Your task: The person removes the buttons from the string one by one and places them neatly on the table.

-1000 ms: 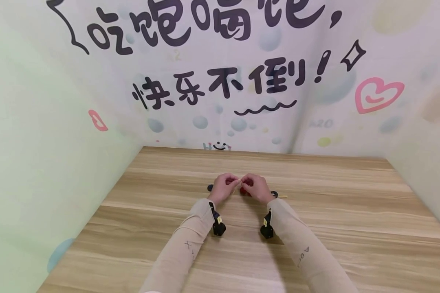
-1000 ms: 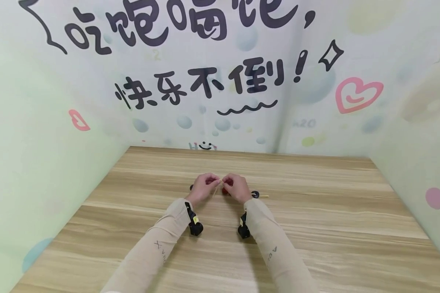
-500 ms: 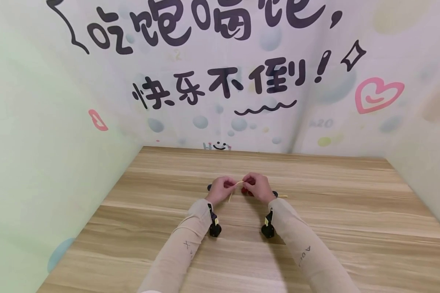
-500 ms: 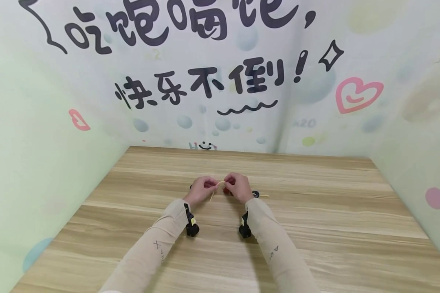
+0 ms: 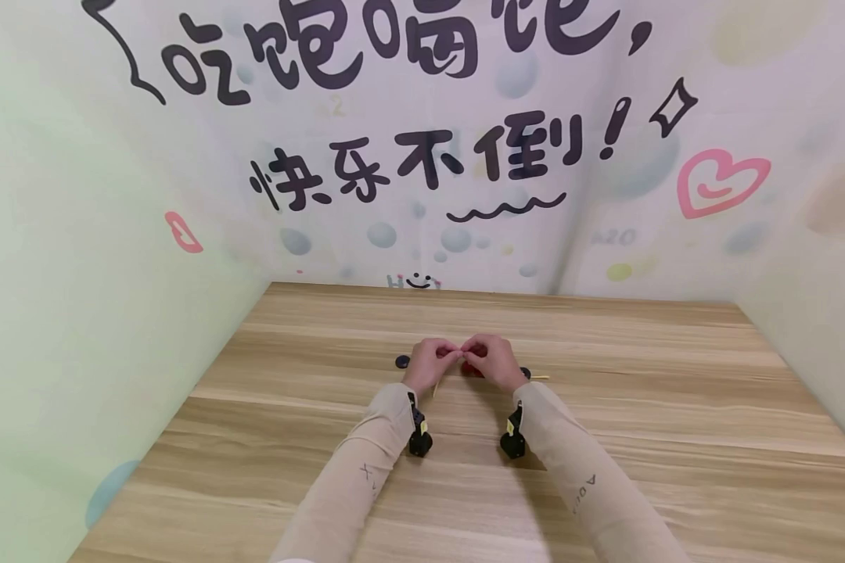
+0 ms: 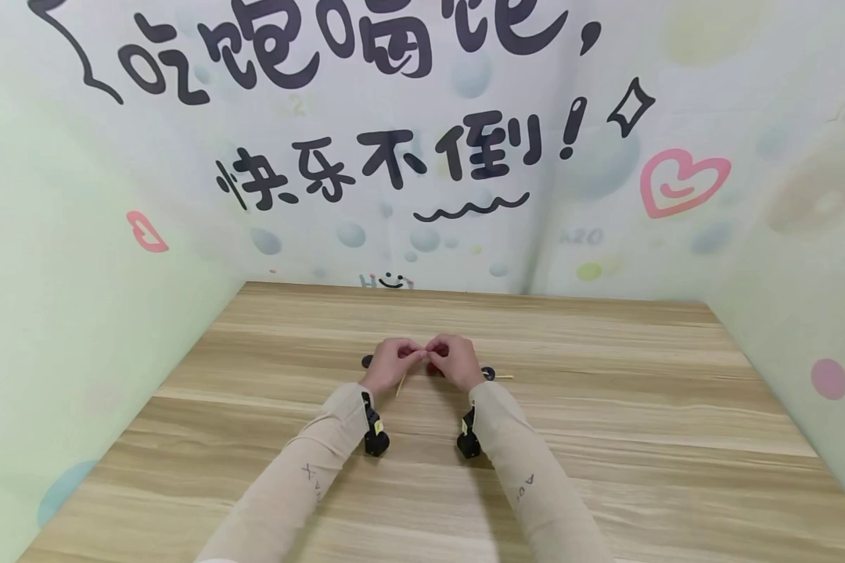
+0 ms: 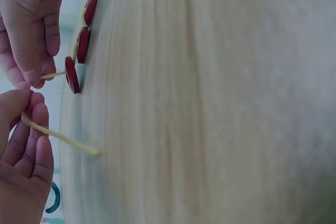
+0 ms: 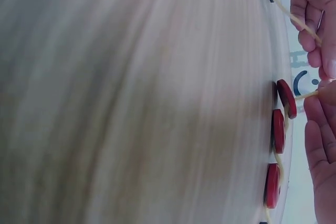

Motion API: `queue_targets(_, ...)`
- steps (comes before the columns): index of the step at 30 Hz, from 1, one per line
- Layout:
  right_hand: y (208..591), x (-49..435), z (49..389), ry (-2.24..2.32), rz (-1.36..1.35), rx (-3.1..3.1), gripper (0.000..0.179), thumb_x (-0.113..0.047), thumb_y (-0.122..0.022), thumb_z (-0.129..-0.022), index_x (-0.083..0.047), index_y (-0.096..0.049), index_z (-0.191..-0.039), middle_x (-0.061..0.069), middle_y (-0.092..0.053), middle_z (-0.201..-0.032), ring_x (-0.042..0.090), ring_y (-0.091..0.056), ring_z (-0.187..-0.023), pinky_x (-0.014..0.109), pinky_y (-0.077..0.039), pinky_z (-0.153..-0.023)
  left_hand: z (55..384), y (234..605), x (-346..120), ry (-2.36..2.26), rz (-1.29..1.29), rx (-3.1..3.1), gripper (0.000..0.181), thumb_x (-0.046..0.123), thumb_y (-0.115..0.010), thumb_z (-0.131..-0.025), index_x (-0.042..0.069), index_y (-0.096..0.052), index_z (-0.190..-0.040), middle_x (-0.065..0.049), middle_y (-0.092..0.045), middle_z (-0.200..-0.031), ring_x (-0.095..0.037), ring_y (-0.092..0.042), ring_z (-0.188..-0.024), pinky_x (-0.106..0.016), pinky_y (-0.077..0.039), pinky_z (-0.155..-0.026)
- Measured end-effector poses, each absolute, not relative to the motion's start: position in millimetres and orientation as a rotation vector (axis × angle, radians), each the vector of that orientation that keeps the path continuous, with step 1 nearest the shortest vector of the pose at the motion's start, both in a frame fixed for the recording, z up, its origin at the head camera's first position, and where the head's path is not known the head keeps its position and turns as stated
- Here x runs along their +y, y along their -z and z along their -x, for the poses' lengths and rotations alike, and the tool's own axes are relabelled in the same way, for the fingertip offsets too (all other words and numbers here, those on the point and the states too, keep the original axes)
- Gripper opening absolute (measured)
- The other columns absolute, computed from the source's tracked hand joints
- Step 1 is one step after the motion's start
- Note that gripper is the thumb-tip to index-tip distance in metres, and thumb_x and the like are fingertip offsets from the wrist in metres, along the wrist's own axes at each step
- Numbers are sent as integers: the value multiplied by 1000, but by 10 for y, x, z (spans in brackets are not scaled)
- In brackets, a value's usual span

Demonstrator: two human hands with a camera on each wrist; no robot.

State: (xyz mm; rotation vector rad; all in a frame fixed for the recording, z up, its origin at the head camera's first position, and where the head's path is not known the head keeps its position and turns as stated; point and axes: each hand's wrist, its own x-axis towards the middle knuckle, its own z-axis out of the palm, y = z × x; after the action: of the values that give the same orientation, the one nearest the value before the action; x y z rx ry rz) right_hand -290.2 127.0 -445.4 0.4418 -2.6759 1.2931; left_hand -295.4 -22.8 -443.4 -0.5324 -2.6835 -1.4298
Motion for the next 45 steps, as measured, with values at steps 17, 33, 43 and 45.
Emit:
queue_targets(17, 4542, 1406, 2908, -1303, -387, -2796, 29, -15, -70, -76, 2, -62, -98, 12, -64, -93, 24, -61, -88, 35, -48, -77, 2928, 4466, -183, 1489, 453, -2621, 13, 15, -60, -84, 4, -67, -85, -3, -65, -77, -9, -56, -69, -21, -45, -65)
queue_targets(33, 4544, 1431, 2914, -1140, -496, -2872, 26, -10, -73, -72, 0, -62, -94, 5, -60, -81, 16, -52, -75, 31, -44, -69, 2889, 4436, -169, 1567, 423, -2582, 12, 12, -60, -84, 1, -66, -85, -7, -64, -77, -13, -56, -70, -21, -45, -64)
queue_targets(43, 4556, 1424, 2929, -1165, -482, -2876, 29, -9, -72, -73, -2, -60, -99, 5, -58, -82, 16, -51, -74, 29, -43, -66, 2911, 4483, -179, 1551, 423, -2583, 12, 13, -61, -84, 2, -66, -84, -4, -64, -76, -8, -54, -67, -20, -45, -64)
queue_targets(45, 4560, 1427, 2933, -1188, -481, -2872, 29, -8, -71, -74, -1, -60, -100, 6, -58, -84, 17, -52, -75, 30, -45, -67, 2910, 4490, -187, 1550, 425, -2582, 13, 13, -61, -84, 2, -66, -85, -4, -64, -77, -9, -55, -69, -20, -45, -64)
